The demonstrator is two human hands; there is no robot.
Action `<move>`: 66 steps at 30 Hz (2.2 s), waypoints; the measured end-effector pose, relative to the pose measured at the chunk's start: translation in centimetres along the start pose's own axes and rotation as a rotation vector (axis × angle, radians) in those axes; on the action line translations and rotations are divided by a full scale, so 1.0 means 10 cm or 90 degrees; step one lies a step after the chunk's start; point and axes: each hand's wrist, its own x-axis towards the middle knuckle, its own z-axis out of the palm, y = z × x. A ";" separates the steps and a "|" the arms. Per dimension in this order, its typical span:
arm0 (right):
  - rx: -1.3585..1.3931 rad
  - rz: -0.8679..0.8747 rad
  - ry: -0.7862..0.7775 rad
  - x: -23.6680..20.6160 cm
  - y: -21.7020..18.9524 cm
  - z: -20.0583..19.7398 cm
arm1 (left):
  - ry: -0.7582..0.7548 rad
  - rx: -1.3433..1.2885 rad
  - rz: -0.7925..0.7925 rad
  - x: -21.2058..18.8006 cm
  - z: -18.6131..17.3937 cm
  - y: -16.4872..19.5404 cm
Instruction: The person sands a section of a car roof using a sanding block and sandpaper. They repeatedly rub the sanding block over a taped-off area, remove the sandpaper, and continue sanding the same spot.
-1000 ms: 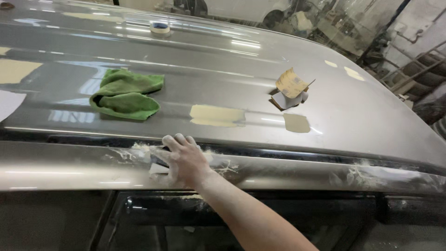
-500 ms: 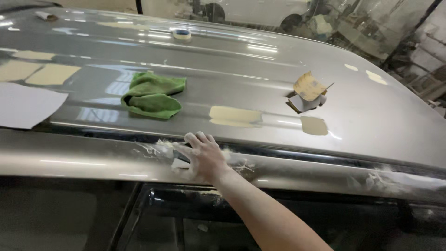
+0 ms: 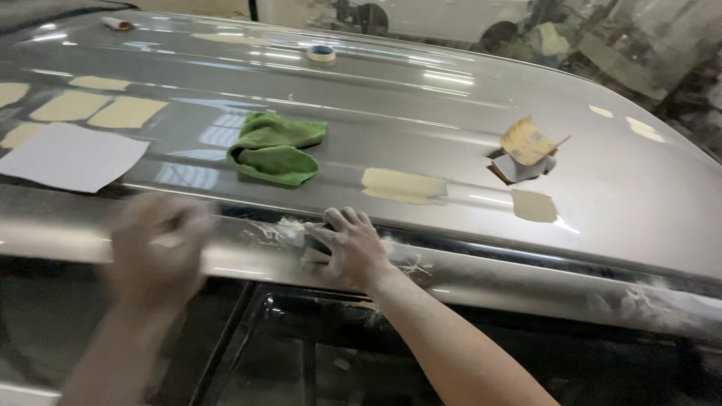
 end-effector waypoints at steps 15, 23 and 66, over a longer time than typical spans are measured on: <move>0.031 0.030 -0.089 -0.17 0.18 -0.28 | 0.005 0.219 -0.005 -0.02 1.24 -0.53; 0.001 0.056 -0.016 -0.13 0.20 -0.17 | 0.007 0.182 -0.053 0.07 1.31 -0.67; 0.033 0.013 0.024 0.11 -0.16 -0.02 | 0.005 0.206 -0.057 0.03 1.35 -0.79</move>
